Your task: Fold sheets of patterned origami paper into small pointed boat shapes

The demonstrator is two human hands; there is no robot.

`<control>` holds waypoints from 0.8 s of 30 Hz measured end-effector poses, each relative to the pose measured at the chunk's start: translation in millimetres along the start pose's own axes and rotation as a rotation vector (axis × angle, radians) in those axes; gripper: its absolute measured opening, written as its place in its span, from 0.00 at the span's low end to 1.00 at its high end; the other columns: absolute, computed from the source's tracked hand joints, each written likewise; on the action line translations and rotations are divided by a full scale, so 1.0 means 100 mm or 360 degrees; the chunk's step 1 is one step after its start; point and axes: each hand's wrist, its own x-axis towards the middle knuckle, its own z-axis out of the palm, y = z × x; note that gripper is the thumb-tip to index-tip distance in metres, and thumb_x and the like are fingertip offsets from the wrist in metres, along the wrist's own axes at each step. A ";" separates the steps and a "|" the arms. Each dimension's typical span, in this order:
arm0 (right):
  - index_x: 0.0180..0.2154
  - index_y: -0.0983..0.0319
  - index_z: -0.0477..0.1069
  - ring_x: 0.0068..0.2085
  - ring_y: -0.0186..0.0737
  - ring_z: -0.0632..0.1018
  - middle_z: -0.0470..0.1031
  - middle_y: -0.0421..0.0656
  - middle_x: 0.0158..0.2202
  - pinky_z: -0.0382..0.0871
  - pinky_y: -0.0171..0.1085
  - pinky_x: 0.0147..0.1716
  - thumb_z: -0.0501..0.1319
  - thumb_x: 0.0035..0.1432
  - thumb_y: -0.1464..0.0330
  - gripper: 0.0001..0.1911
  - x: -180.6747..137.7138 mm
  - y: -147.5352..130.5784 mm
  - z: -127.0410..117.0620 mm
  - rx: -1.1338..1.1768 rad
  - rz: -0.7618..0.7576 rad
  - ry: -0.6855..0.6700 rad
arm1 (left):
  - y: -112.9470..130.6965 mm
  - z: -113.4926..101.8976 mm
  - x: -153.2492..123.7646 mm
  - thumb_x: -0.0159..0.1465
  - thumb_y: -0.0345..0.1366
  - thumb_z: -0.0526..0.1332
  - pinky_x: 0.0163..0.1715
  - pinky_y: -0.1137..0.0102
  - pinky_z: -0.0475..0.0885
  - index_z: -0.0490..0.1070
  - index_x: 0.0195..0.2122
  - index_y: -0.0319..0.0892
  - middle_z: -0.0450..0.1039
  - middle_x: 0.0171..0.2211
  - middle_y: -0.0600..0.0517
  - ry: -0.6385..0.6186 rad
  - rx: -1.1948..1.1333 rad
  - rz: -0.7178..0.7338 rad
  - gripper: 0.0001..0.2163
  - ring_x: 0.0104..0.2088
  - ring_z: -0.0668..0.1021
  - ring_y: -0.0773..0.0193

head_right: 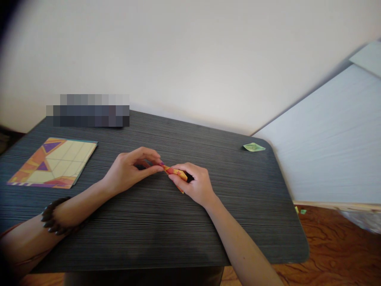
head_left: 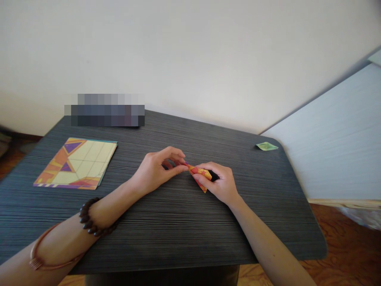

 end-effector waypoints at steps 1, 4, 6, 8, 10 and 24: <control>0.38 0.57 0.74 0.32 0.35 0.77 0.79 0.40 0.34 0.70 0.34 0.34 0.62 0.55 0.66 0.07 0.00 -0.01 0.00 0.0004 -0.0012 -0.0002 | 0.00 0.00 0.00 0.57 0.43 0.63 0.33 0.73 0.75 0.68 0.41 0.41 0.77 0.34 0.52 -0.0009 -0.0005 -0.0010 0.14 0.34 0.79 0.64; 0.37 0.58 0.74 0.32 0.35 0.77 0.78 0.40 0.33 0.70 0.34 0.34 0.62 0.55 0.66 0.07 0.01 -0.02 -0.01 0.0006 -0.0030 -0.0003 | 0.02 -0.01 0.01 0.59 0.42 0.62 0.30 0.75 0.74 0.71 0.39 0.42 0.77 0.35 0.52 -0.0079 0.0006 -0.0029 0.11 0.32 0.79 0.66; 0.39 0.58 0.73 0.34 0.36 0.77 0.78 0.40 0.35 0.70 0.35 0.36 0.63 0.53 0.65 0.10 0.01 -0.02 -0.01 0.0020 -0.0009 -0.0033 | 0.04 -0.02 0.01 0.60 0.41 0.60 0.28 0.76 0.74 0.74 0.37 0.42 0.77 0.35 0.53 -0.0123 -0.0018 -0.0045 0.09 0.27 0.77 0.69; 0.42 0.58 0.71 0.36 0.37 0.77 0.78 0.41 0.38 0.70 0.36 0.37 0.65 0.51 0.63 0.15 0.00 -0.02 0.00 0.0025 0.0022 -0.0067 | 0.05 -0.01 0.01 0.60 0.42 0.60 0.26 0.76 0.74 0.74 0.35 0.41 0.77 0.34 0.52 -0.0091 -0.0088 -0.0067 0.10 0.23 0.75 0.72; 0.41 0.59 0.72 0.35 0.38 0.77 0.77 0.41 0.37 0.70 0.36 0.37 0.64 0.52 0.62 0.15 0.00 -0.01 0.01 -0.0026 0.0059 -0.0080 | 0.05 -0.01 0.00 0.59 0.42 0.61 0.25 0.76 0.74 0.73 0.35 0.40 0.76 0.33 0.52 0.0010 -0.0165 -0.0082 0.10 0.22 0.75 0.72; 0.32 0.59 0.73 0.30 0.35 0.75 0.76 0.40 0.30 0.69 0.36 0.33 0.61 0.55 0.70 0.02 0.00 -0.02 0.06 -0.0146 -0.0037 0.0186 | 0.02 -0.02 -0.03 0.60 0.40 0.61 0.34 0.76 0.74 0.73 0.34 0.43 0.78 0.35 0.55 0.0152 0.0235 0.0216 0.07 0.31 0.78 0.69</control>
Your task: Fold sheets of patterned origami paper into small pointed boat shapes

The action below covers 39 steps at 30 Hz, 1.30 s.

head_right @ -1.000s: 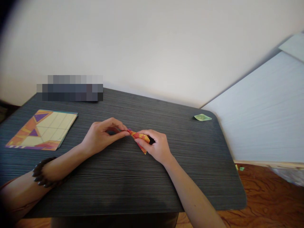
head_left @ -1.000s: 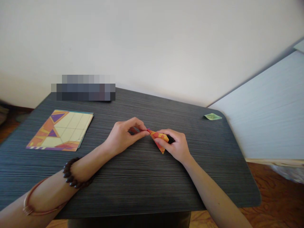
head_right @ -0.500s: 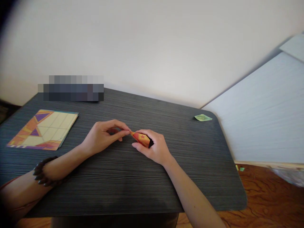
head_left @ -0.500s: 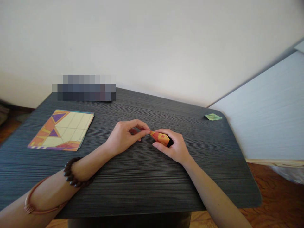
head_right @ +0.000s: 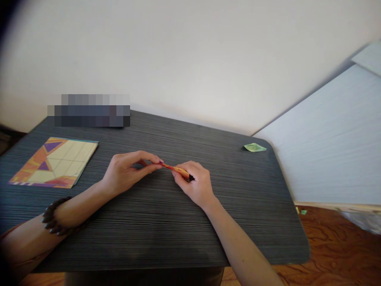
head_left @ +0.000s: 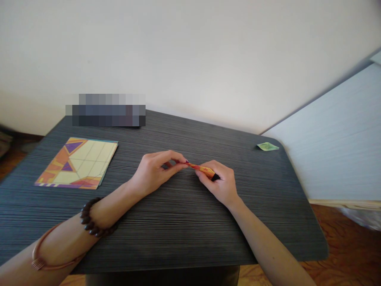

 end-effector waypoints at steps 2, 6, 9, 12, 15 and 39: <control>0.32 0.59 0.73 0.31 0.35 0.76 0.76 0.40 0.30 0.69 0.36 0.33 0.61 0.55 0.70 0.02 0.00 0.00 0.00 -0.0017 -0.0018 0.0008 | 0.00 0.00 0.00 0.60 0.39 0.61 0.35 0.76 0.74 0.73 0.35 0.43 0.78 0.36 0.55 -0.0003 0.0019 0.0034 0.06 0.31 0.78 0.69; 0.32 0.59 0.72 0.31 0.35 0.76 0.77 0.40 0.30 0.69 0.36 0.33 0.60 0.55 0.70 0.02 0.00 -0.01 0.01 -0.0046 -0.0036 0.0026 | 0.02 0.00 0.00 0.61 0.37 0.61 0.33 0.76 0.74 0.71 0.36 0.42 0.78 0.38 0.54 0.0055 -0.0047 0.0041 0.05 0.33 0.79 0.69; 0.32 0.59 0.72 0.30 0.35 0.76 0.77 0.40 0.30 0.69 0.36 0.33 0.61 0.55 0.70 0.02 0.00 -0.01 0.02 -0.0068 -0.0053 0.0037 | 0.01 0.00 -0.01 0.62 0.35 0.60 0.34 0.76 0.74 0.71 0.34 0.41 0.78 0.38 0.53 0.0042 -0.0065 0.0086 0.04 0.34 0.79 0.69; 0.32 0.60 0.72 0.31 0.35 0.76 0.77 0.40 0.30 0.70 0.36 0.33 0.60 0.55 0.70 0.02 -0.01 0.00 0.02 -0.0073 -0.0079 0.0035 | -0.03 0.01 -0.01 0.62 0.35 0.60 0.34 0.75 0.74 0.72 0.34 0.41 0.78 0.37 0.52 0.0047 -0.0013 0.0215 0.04 0.34 0.79 0.68; 0.33 0.60 0.73 0.31 0.35 0.76 0.77 0.40 0.30 0.70 0.36 0.33 0.60 0.55 0.70 0.03 0.00 0.00 0.02 -0.0086 -0.0098 0.0035 | -0.06 0.02 -0.01 0.61 0.35 0.61 0.33 0.76 0.74 0.72 0.35 0.42 0.78 0.37 0.53 0.0109 0.0028 0.0312 0.04 0.32 0.79 0.69; 0.34 0.60 0.73 0.33 0.34 0.76 0.78 0.40 0.32 0.69 0.36 0.34 0.61 0.56 0.72 0.03 -0.01 0.03 0.02 -0.0204 -0.0306 0.0070 | -0.06 0.01 0.01 0.61 0.34 0.61 0.30 0.78 0.73 0.72 0.38 0.43 0.78 0.39 0.54 0.0058 0.0133 0.0301 0.05 0.31 0.78 0.71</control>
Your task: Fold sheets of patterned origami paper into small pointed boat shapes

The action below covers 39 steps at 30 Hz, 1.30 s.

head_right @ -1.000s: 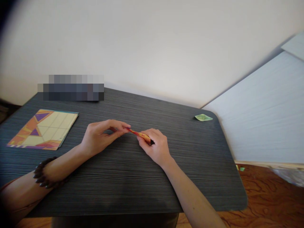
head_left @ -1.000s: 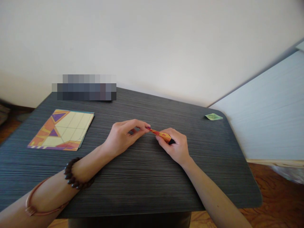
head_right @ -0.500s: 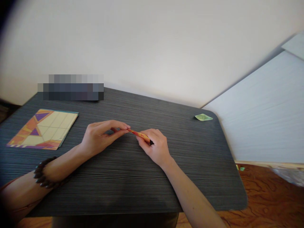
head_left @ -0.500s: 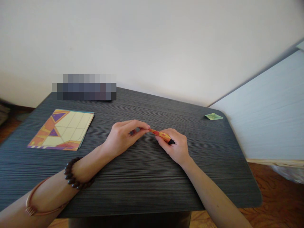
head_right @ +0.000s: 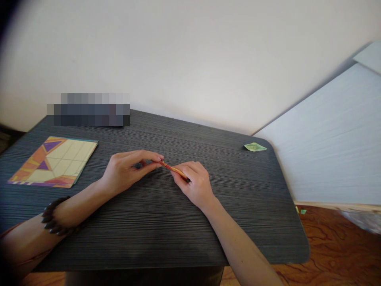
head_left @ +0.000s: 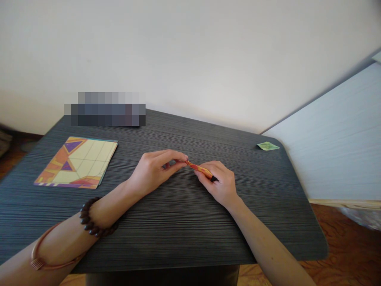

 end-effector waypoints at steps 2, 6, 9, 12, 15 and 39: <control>0.36 0.59 0.73 0.34 0.35 0.76 0.78 0.40 0.33 0.68 0.37 0.35 0.60 0.57 0.72 0.05 -0.01 0.02 0.00 -0.0085 -0.0042 -0.0001 | -0.01 -0.01 0.01 0.62 0.35 0.60 0.30 0.77 0.73 0.72 0.37 0.42 0.78 0.40 0.53 -0.0054 0.0008 -0.0011 0.05 0.32 0.78 0.70; 0.37 0.58 0.74 0.34 0.35 0.76 0.78 0.40 0.34 0.66 0.38 0.36 0.60 0.57 0.72 0.06 -0.01 0.04 -0.02 -0.0210 -0.0067 -0.0019 | -0.02 -0.02 0.00 0.63 0.35 0.58 0.35 0.74 0.73 0.71 0.35 0.42 0.78 0.40 0.53 -0.0149 0.0008 -0.0018 0.04 0.36 0.79 0.67; 0.36 0.58 0.74 0.34 0.35 0.75 0.78 0.39 0.33 0.65 0.38 0.36 0.60 0.58 0.71 0.05 0.00 0.04 -0.02 -0.0216 -0.0039 -0.0025 | -0.02 -0.02 -0.01 0.63 0.33 0.58 0.38 0.74 0.72 0.71 0.34 0.42 0.78 0.40 0.53 -0.0195 -0.0018 -0.0046 0.03 0.39 0.78 0.67; 0.35 0.59 0.74 0.33 0.34 0.75 0.78 0.39 0.32 0.64 0.38 0.36 0.60 0.58 0.70 0.04 0.00 0.03 -0.03 -0.0223 0.0004 -0.0046 | -0.02 -0.01 -0.01 0.62 0.33 0.59 0.37 0.74 0.72 0.71 0.34 0.42 0.77 0.38 0.54 -0.0216 -0.0058 -0.0125 0.03 0.38 0.78 0.67; 0.36 0.59 0.74 0.33 0.35 0.74 0.77 0.39 0.31 0.63 0.38 0.36 0.60 0.59 0.69 0.04 0.01 0.03 -0.03 -0.0248 0.0032 -0.0076 | -0.01 -0.01 0.01 0.61 0.33 0.59 0.36 0.74 0.72 0.72 0.33 0.42 0.77 0.36 0.54 -0.0206 -0.0128 -0.0201 0.03 0.36 0.78 0.67; 0.39 0.59 0.71 0.34 0.38 0.77 0.77 0.41 0.35 0.70 0.38 0.36 0.64 0.53 0.62 0.11 -0.02 -0.02 0.00 0.0086 0.0439 -0.0078 | 0.02 -0.01 0.02 0.59 0.38 0.63 0.36 0.73 0.75 0.76 0.33 0.43 0.79 0.33 0.55 0.0012 -0.0223 -0.0322 0.05 0.33 0.80 0.66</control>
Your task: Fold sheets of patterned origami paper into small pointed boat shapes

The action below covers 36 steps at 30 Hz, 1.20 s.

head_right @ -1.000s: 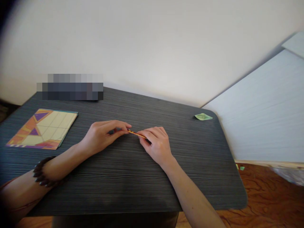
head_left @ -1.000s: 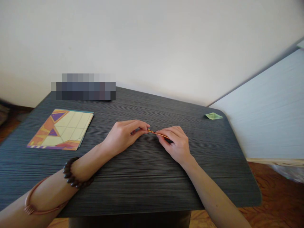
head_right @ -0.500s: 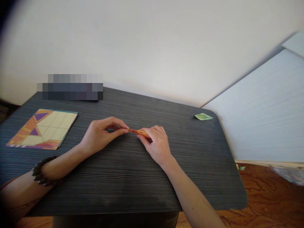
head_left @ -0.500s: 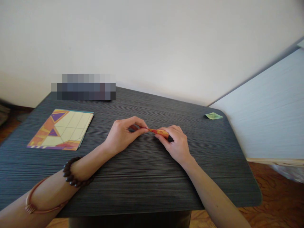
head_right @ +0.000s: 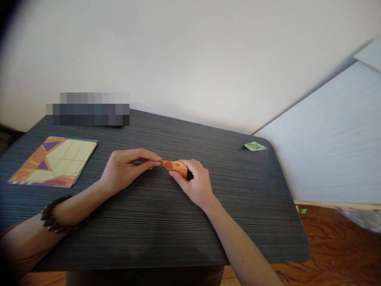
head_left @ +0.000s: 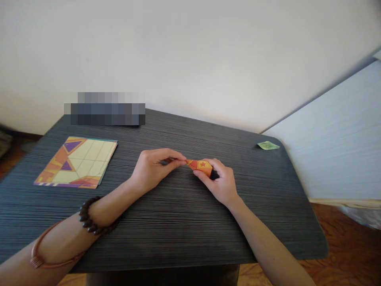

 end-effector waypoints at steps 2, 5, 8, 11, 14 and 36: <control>0.41 0.58 0.70 0.35 0.39 0.78 0.78 0.41 0.37 0.71 0.39 0.38 0.64 0.53 0.62 0.13 0.00 -0.01 0.00 0.0153 0.0089 -0.0014 | -0.01 -0.01 -0.01 0.60 0.37 0.62 0.38 0.73 0.75 0.76 0.35 0.44 0.79 0.35 0.55 -0.0008 0.0071 0.0120 0.05 0.35 0.80 0.66; 0.41 0.58 0.70 0.35 0.38 0.79 0.78 0.40 0.37 0.73 0.38 0.38 0.65 0.52 0.62 0.14 0.00 -0.01 0.01 0.0353 0.0168 -0.0018 | -0.04 -0.02 -0.01 0.61 0.36 0.61 0.40 0.72 0.74 0.75 0.38 0.45 0.79 0.38 0.55 -0.0055 0.0175 0.0251 0.06 0.37 0.79 0.66; 0.42 0.58 0.69 0.36 0.37 0.79 0.78 0.41 0.38 0.73 0.37 0.38 0.65 0.51 0.63 0.16 0.01 0.00 0.02 0.0492 0.0225 -0.0048 | -0.06 -0.04 -0.01 0.62 0.35 0.59 0.41 0.72 0.74 0.74 0.39 0.44 0.78 0.38 0.53 -0.0066 0.0253 0.0355 0.06 0.38 0.79 0.66; 0.45 0.58 0.67 0.37 0.38 0.79 0.78 0.41 0.39 0.73 0.38 0.39 0.66 0.51 0.63 0.19 0.01 0.00 0.02 0.0584 0.0285 -0.0123 | -0.08 -0.05 0.00 0.64 0.33 0.57 0.41 0.72 0.73 0.73 0.39 0.43 0.78 0.38 0.52 -0.0088 0.0319 0.0456 0.06 0.38 0.79 0.66; 0.51 0.58 0.64 0.37 0.39 0.79 0.79 0.42 0.37 0.72 0.40 0.40 0.64 0.53 0.62 0.24 0.01 0.01 0.00 0.0626 0.0342 -0.0219 | -0.09 -0.06 0.01 0.64 0.33 0.56 0.40 0.71 0.73 0.73 0.39 0.42 0.78 0.38 0.50 -0.0105 0.0385 0.0504 0.07 0.38 0.79 0.65; 0.40 0.57 0.61 0.26 0.38 0.80 0.79 0.38 0.28 0.75 0.39 0.31 0.63 0.54 0.66 0.13 -0.04 0.07 0.01 0.0629 0.0241 0.0262 | -0.19 -0.11 0.05 0.63 0.40 0.57 0.36 0.70 0.72 0.75 0.37 0.46 0.78 0.37 0.54 -0.0019 0.0535 0.0067 0.08 0.34 0.78 0.64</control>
